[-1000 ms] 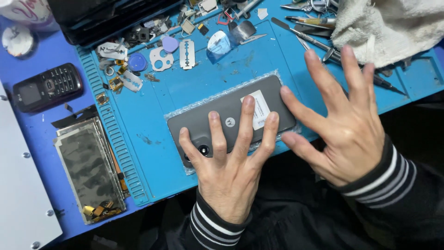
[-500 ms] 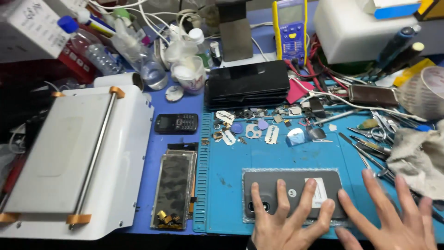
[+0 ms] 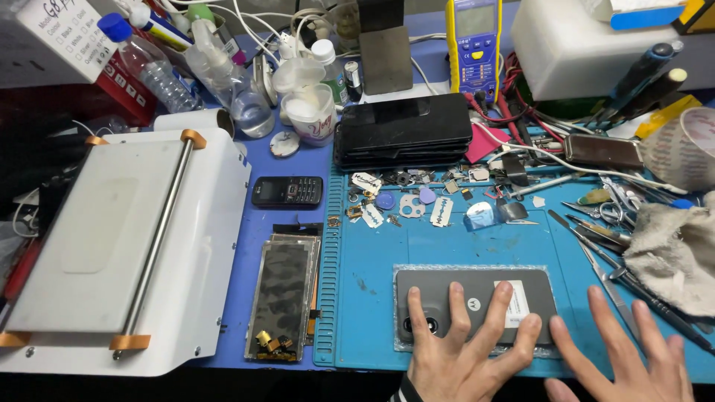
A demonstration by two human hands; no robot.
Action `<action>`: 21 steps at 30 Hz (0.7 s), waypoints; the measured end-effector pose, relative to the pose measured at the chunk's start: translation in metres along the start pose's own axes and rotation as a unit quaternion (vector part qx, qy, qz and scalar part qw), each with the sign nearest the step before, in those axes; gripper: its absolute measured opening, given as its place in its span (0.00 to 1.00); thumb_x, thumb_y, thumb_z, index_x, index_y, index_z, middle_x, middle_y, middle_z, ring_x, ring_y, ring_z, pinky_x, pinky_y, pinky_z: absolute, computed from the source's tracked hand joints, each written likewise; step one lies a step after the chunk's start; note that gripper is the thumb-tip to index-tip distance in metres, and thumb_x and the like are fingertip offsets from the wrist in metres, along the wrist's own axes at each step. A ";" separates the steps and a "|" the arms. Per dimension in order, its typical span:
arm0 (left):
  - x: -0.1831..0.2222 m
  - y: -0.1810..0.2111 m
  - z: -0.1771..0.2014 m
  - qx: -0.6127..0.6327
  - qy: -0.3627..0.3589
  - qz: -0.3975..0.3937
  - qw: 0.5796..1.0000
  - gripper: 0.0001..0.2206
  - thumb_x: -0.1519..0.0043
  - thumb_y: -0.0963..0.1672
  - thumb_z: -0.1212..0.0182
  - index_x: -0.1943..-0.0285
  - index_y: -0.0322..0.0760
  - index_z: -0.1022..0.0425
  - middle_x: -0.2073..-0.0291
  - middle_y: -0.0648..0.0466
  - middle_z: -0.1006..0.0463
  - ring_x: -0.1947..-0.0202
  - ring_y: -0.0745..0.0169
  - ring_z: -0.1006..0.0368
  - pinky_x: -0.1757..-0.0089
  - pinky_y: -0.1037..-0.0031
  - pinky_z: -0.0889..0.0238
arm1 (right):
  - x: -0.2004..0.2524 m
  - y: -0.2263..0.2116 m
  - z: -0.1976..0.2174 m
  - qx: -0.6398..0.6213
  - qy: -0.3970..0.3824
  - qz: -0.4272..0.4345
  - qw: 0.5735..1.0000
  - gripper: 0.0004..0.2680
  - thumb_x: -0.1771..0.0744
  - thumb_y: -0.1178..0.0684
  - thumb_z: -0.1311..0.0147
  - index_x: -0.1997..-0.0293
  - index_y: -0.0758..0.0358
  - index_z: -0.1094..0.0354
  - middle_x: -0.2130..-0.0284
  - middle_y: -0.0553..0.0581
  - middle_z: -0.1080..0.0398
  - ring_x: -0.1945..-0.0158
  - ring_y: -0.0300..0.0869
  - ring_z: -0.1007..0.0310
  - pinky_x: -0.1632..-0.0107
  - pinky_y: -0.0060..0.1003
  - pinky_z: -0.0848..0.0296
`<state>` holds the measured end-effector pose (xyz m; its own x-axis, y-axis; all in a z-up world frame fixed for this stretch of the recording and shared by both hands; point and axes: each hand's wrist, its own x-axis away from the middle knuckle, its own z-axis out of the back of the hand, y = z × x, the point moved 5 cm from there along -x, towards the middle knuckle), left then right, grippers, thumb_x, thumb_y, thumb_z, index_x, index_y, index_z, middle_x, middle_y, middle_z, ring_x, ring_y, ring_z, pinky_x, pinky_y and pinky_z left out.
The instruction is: The person presses and rubs the back cover of a Motorola smartphone with both hands while it lies on a blue repair mat, repeatedly applying pressure across the cover surface and repositioning the phone during the work.
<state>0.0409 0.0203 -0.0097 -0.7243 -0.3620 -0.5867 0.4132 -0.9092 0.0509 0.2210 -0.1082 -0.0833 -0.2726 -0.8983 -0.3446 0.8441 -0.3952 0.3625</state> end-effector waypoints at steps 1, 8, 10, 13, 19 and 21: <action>0.001 -0.001 0.002 -0.001 -0.001 0.000 1.000 0.22 0.33 0.48 0.33 0.30 0.61 0.34 0.25 0.53 0.37 0.32 0.35 0.42 0.44 0.15 0.59 | -0.023 -0.010 0.023 -0.001 0.000 0.000 1.000 0.28 0.45 0.19 0.60 0.39 0.15 0.44 0.20 0.52 0.49 0.20 0.60 0.44 0.31 0.66 0.26; -0.002 0.000 0.008 -0.004 -0.011 0.000 1.000 0.20 0.33 0.50 0.40 0.31 0.59 0.32 0.24 0.52 0.43 0.31 0.33 0.48 0.44 0.17 0.60 | -0.071 -0.023 0.088 -0.223 0.049 -0.055 0.972 0.22 0.38 0.37 0.50 0.38 0.42 0.32 0.23 0.59 0.46 0.20 0.63 0.51 0.27 0.74 0.48; -0.002 0.000 0.006 -0.003 -0.015 0.000 1.000 0.22 0.32 0.51 0.41 0.27 0.60 0.35 0.23 0.52 0.42 0.31 0.34 0.47 0.43 0.17 0.63 | -0.040 -0.016 0.066 -0.214 0.028 -0.062 0.974 0.23 0.40 0.37 0.48 0.38 0.37 0.33 0.23 0.56 0.45 0.20 0.61 0.49 0.26 0.72 0.47; -0.001 0.000 0.005 -0.007 -0.051 -0.009 0.999 0.26 0.34 0.50 0.37 0.27 0.60 0.38 0.22 0.51 0.46 0.30 0.33 0.49 0.44 0.16 0.62 | 0.002 -0.012 0.029 -0.104 -0.019 -0.008 0.994 0.27 0.42 0.22 0.61 0.35 0.19 0.45 0.22 0.45 0.52 0.18 0.56 0.54 0.26 0.71 0.44; -0.002 -0.006 0.016 -0.005 -0.084 -0.021 0.996 0.31 0.38 0.49 0.37 0.23 0.62 0.41 0.21 0.51 0.49 0.31 0.32 0.47 0.45 0.19 0.59 | -0.002 -0.013 0.052 -0.157 0.040 0.044 0.986 0.26 0.44 0.31 0.48 0.38 0.32 0.37 0.25 0.50 0.45 0.19 0.56 0.52 0.22 0.64 0.43; 0.000 -0.007 0.015 -0.017 -0.107 -0.031 0.994 0.34 0.39 0.50 0.35 0.21 0.64 0.44 0.20 0.51 0.54 0.30 0.33 0.51 0.45 0.21 0.55 | -0.003 -0.009 0.053 -0.118 0.024 0.041 0.992 0.28 0.47 0.26 0.45 0.41 0.25 0.36 0.27 0.44 0.42 0.22 0.51 0.46 0.26 0.62 0.33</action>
<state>0.0297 0.0240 0.0025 -0.8480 -0.3453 -0.4021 0.3807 -0.9246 -0.0090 0.1897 -0.1127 -0.0395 -0.1817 -0.9128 -0.3657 0.9485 -0.2608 0.1799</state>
